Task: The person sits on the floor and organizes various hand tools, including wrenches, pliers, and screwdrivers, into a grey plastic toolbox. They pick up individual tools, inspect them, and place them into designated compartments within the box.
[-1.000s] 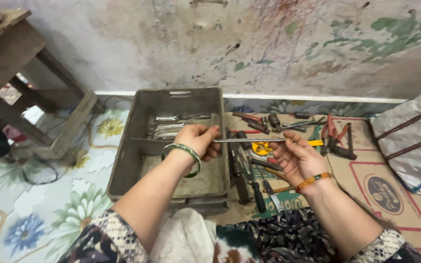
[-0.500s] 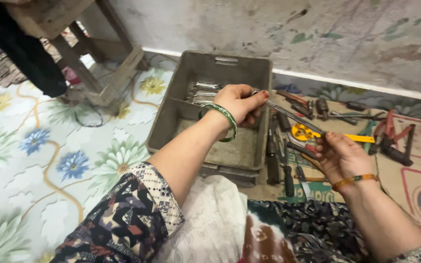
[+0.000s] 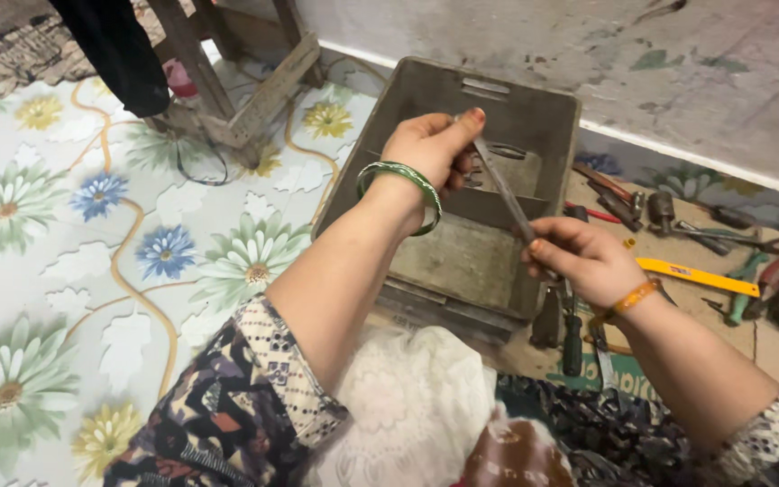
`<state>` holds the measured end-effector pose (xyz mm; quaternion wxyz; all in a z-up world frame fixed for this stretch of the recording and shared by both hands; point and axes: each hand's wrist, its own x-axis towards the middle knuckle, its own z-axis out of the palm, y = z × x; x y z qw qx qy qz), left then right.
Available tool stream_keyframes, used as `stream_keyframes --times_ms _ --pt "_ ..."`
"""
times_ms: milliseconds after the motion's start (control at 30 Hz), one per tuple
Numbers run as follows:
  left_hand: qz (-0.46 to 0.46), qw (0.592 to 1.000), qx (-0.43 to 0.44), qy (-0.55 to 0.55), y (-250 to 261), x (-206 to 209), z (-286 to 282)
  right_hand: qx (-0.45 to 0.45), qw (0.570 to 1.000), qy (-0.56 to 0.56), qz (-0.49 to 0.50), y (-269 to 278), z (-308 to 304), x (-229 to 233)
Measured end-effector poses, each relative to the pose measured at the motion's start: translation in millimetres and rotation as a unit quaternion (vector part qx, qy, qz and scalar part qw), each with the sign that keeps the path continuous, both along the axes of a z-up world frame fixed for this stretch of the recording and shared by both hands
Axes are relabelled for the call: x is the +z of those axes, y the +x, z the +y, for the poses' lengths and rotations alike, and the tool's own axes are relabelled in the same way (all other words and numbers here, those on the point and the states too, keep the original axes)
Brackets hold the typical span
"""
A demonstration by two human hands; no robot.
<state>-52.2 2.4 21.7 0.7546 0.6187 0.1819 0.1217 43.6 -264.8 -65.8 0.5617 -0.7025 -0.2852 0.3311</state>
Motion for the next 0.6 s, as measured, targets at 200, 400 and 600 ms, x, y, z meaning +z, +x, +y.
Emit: stream_keyframes --times_ms 200,400,600 --pt "0.002 0.998 -0.064 0.013 1 -26 19 0.024 0.974 0.093 0.206 -20 62 -9" --pt "0.081 0.980 -0.102 0.150 17 -41 11 0.102 0.975 0.075 0.184 -19 81 -12" --pt "0.098 0.969 -0.064 0.216 25 -57 17 0.061 0.987 0.046 0.139 0 91 -21"
